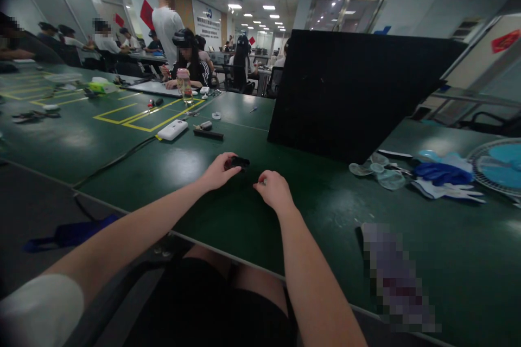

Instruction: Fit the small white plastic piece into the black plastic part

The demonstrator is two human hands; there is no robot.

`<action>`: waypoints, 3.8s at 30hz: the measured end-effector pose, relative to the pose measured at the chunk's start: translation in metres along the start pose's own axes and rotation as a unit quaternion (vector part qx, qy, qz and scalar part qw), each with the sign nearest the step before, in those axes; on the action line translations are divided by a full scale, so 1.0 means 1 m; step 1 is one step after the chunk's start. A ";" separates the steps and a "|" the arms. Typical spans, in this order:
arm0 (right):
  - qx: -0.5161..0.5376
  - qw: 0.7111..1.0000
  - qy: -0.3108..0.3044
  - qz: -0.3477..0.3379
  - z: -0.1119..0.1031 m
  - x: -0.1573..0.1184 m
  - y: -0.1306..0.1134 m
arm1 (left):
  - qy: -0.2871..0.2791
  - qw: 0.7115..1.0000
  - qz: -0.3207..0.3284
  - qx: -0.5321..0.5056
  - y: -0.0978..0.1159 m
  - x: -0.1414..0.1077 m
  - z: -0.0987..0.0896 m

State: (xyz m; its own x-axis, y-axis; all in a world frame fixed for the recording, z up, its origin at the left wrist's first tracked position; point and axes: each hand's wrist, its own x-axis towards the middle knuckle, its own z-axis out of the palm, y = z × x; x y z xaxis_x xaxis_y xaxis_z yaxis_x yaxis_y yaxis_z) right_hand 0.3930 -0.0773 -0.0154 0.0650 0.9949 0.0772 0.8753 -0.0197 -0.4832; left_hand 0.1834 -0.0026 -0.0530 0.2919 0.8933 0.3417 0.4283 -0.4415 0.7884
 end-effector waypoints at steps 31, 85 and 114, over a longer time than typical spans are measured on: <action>0.037 0.988 0.121 -0.086 0.009 0.004 0.002 | -0.120 0.986 0.054 0.099 0.019 -0.019 -0.014; 0.042 0.993 -0.006 0.113 0.000 0.006 0.009 | -0.102 0.987 0.023 0.123 0.022 -0.017 -0.019; -0.001 0.994 -0.081 0.070 0.007 0.015 0.024 | -0.057 0.913 0.080 0.396 -0.047 -0.031 -0.198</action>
State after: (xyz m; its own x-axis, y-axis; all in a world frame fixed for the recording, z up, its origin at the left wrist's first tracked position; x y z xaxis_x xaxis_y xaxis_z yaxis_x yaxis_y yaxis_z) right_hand 0.4117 -0.0627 -0.0316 0.1093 0.9852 -0.1320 0.8637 -0.1598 -0.4779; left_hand -0.0153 0.0071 0.0009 0.4729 0.8175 0.3287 0.8430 -0.5283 0.1011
